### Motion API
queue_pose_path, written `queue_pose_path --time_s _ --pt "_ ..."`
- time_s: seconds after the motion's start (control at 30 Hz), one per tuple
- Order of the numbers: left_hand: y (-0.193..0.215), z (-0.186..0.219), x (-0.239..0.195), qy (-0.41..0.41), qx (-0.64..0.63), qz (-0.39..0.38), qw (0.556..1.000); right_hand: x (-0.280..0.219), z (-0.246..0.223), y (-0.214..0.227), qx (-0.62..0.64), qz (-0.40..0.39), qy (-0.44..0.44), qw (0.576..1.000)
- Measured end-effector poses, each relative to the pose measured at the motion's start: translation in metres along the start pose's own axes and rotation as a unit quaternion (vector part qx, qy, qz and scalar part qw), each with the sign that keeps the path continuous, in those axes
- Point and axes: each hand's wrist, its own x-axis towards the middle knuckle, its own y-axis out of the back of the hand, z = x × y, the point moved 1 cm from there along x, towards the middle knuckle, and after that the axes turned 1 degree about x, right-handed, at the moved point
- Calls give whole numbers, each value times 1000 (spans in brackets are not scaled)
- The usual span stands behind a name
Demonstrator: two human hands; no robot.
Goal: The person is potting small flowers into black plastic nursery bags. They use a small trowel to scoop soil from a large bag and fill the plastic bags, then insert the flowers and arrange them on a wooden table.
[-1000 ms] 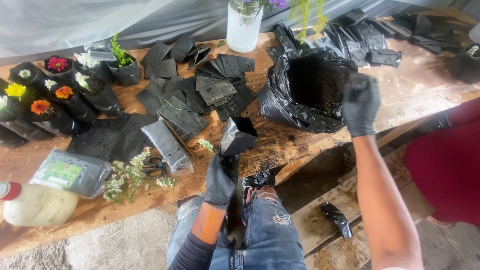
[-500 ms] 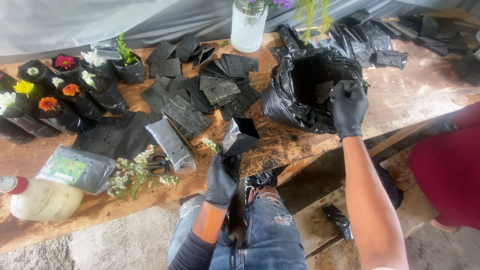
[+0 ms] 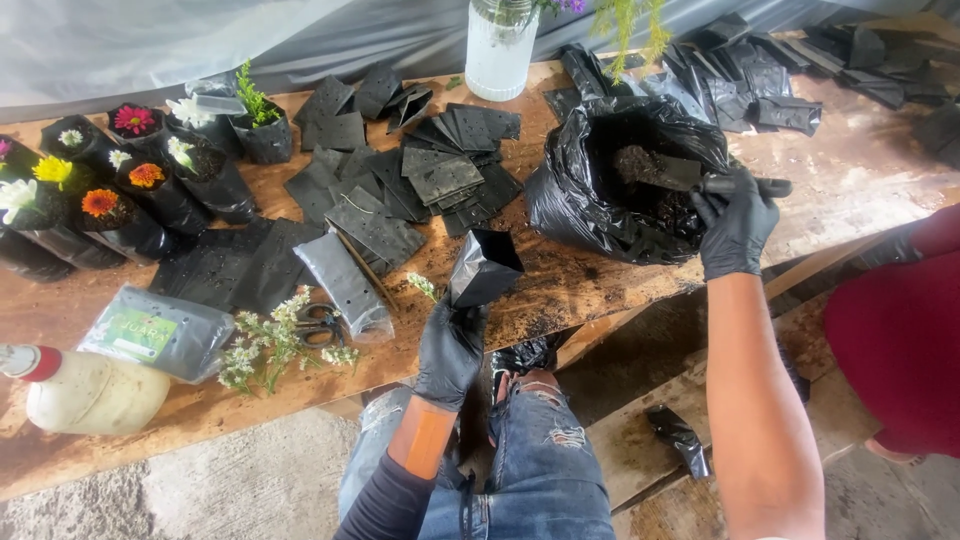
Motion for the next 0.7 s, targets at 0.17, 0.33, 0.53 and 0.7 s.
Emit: queue_pose_path --time_s 0.17,0.33,0.53,0.7 --pt "-11 2 -8 -23 30 -4 999 -64 -50 -24 46 2 11 999" --pt "12 -1 16 -34 20 -22 999 -133 -74 -43 29 -84 -5 996" --pt "6 3 7 -9 -21 16 1000 -150 -42 -45 -34 -172 -78 981" --pt "12 4 13 -11 -32 20 999 -174 -31 -57 -21 -197 -93 976"
